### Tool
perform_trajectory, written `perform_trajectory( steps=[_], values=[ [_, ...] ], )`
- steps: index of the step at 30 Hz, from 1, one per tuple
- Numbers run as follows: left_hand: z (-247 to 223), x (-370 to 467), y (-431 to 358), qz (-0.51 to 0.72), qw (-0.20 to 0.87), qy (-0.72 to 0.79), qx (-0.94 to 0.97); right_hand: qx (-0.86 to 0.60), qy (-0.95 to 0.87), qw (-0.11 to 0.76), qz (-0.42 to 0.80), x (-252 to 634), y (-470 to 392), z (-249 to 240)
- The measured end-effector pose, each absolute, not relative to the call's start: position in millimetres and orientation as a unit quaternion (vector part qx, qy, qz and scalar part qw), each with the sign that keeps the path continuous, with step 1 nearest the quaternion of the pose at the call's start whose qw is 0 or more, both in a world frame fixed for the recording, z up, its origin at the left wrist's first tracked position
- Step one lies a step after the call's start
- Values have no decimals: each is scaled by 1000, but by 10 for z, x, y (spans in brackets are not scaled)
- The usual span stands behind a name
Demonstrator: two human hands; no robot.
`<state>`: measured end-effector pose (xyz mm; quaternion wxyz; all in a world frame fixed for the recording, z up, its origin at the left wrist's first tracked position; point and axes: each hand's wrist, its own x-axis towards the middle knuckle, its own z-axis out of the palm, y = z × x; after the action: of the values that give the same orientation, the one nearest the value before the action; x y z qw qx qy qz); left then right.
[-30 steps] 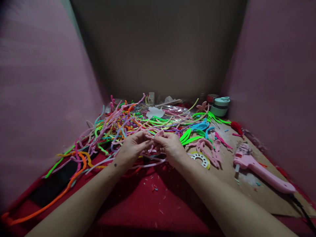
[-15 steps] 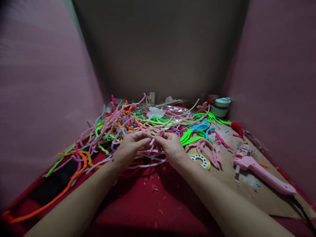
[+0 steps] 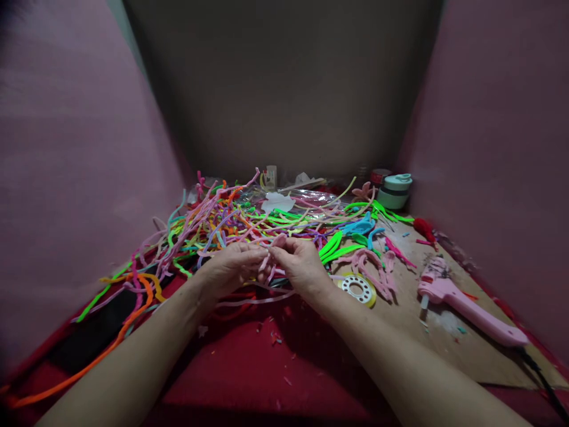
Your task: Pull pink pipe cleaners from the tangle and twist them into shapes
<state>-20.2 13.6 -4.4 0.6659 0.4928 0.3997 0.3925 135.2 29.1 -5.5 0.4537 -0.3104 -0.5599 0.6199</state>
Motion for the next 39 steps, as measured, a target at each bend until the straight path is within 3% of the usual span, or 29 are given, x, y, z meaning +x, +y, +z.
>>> perform_trajectory(
  steps=[6,16,24,30,39],
  values=[
    [-18,-166,107,411,624,433,503,-314,-582,441,607,1370,301,-55],
    [14,-141,94,447,644,399,475,-248,-537,313,743,1378,323,-136],
    [27,-77,66,522,590,416,455,-242,-561,364,704,1348,301,-128],
    [47,-150,89,466,625,416,468,-269,-573,339,696,1378,290,-65],
    [82,-81,29,515,482,471,529,-291,-585,328,683,1379,309,-69]
  ],
)
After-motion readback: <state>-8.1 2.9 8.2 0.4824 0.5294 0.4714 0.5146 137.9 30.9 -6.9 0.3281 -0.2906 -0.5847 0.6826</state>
